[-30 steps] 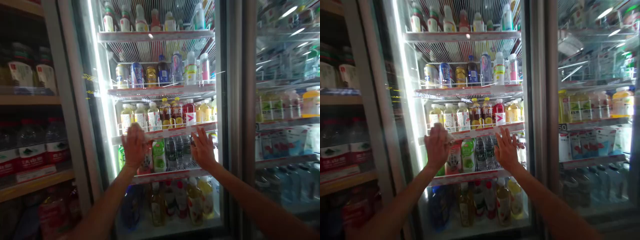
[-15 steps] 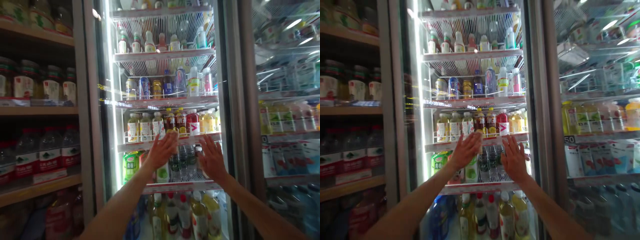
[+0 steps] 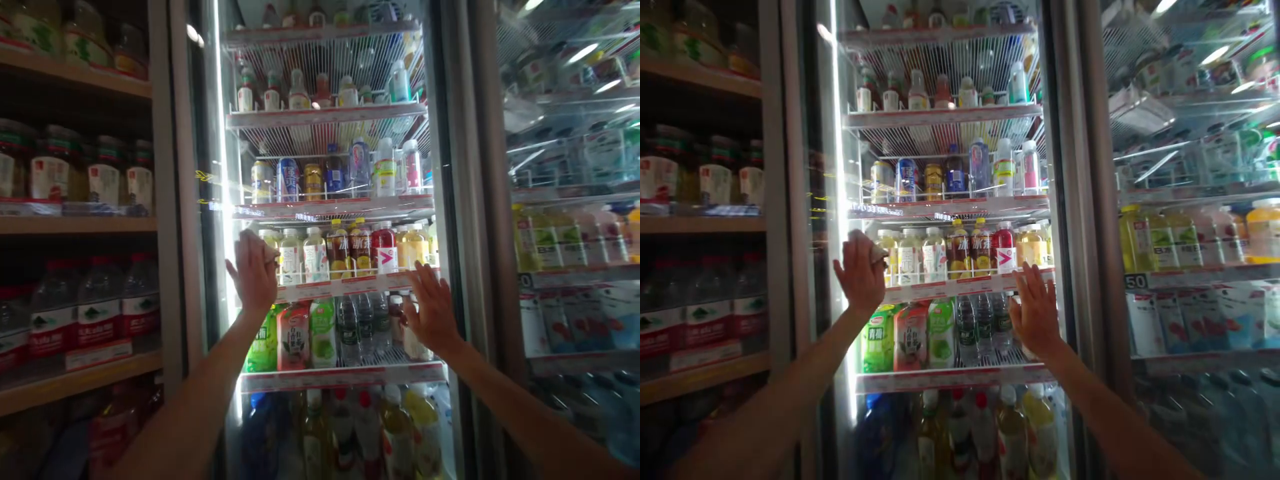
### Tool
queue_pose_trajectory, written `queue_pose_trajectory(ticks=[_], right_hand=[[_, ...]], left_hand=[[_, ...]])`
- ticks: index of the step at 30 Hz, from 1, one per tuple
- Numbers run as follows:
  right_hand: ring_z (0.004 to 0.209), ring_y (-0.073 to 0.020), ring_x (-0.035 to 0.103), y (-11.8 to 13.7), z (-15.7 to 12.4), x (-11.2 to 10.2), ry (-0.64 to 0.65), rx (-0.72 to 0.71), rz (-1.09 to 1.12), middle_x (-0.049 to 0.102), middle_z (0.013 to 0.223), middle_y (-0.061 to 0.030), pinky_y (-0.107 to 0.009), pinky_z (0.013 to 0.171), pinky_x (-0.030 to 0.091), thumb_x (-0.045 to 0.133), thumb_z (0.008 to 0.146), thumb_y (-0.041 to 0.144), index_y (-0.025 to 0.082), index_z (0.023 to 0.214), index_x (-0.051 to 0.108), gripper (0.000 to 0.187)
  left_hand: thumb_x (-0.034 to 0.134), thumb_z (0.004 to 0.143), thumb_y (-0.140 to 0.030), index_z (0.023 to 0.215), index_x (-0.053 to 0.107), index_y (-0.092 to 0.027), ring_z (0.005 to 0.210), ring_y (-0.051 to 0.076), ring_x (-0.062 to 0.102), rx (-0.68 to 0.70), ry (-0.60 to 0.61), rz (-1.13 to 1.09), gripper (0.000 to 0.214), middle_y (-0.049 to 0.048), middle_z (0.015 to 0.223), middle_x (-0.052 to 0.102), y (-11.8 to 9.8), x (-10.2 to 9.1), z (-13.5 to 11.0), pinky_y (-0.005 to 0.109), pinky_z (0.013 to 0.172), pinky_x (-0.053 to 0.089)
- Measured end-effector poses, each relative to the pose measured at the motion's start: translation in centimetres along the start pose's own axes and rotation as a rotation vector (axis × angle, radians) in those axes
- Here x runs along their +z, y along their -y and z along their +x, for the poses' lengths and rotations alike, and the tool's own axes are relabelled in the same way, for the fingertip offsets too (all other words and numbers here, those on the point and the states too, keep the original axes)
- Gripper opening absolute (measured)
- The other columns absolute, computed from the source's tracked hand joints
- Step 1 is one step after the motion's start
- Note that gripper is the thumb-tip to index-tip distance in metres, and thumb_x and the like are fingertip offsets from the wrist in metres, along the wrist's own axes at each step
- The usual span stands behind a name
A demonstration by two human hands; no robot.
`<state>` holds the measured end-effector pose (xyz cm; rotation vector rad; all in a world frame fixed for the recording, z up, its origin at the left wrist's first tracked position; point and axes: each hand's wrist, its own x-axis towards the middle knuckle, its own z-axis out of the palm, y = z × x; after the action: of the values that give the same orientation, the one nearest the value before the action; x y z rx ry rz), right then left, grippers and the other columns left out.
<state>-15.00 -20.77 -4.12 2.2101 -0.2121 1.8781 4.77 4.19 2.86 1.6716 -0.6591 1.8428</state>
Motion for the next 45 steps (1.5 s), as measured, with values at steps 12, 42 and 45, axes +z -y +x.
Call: queue_pose_trajectory(ticks=[12,42,45], right_hand=[[0.136,-0.0267,0.023,0.6,0.0,1.0,0.029,-0.033,0.007,0.031,0.146,-0.0104,-0.051,0.105,0.025,0.038,0.088,0.024,0.023,0.141,0.023,0.055],[0.135,-0.0286,0.025,-5.9,-1.2,-1.8,-0.026,-0.027,-0.112,0.032,0.145,-0.0140,-0.051,0.104,0.028,0.040,0.088,0.026,0.019,0.142,0.022,0.057],[0.135,-0.0287,0.025,-6.5,-1.6,-2.9,-0.043,-0.023,-0.114,0.031,0.145,-0.0140,-0.051,0.104,0.029,0.040,0.088,0.026,0.019,0.142,0.022,0.058]], left_hand=[[0.040,0.086,-0.025,0.136,0.034,-0.016,0.138,0.026,0.019,-0.024,-0.013,-0.020,0.052,0.0154,0.146,0.026,-0.7,0.0,0.2,0.050,0.110,0.012],[0.041,0.087,-0.030,0.131,0.039,-0.021,0.138,0.026,0.017,0.745,0.227,-0.153,0.045,0.0070,0.147,0.028,-15.0,3.4,-0.1,0.053,0.111,0.007],[0.040,0.087,-0.029,0.132,0.038,-0.019,0.138,0.029,0.016,0.506,0.211,-0.149,0.046,0.0095,0.148,0.026,-17.4,3.9,0.1,0.056,0.110,0.010]])
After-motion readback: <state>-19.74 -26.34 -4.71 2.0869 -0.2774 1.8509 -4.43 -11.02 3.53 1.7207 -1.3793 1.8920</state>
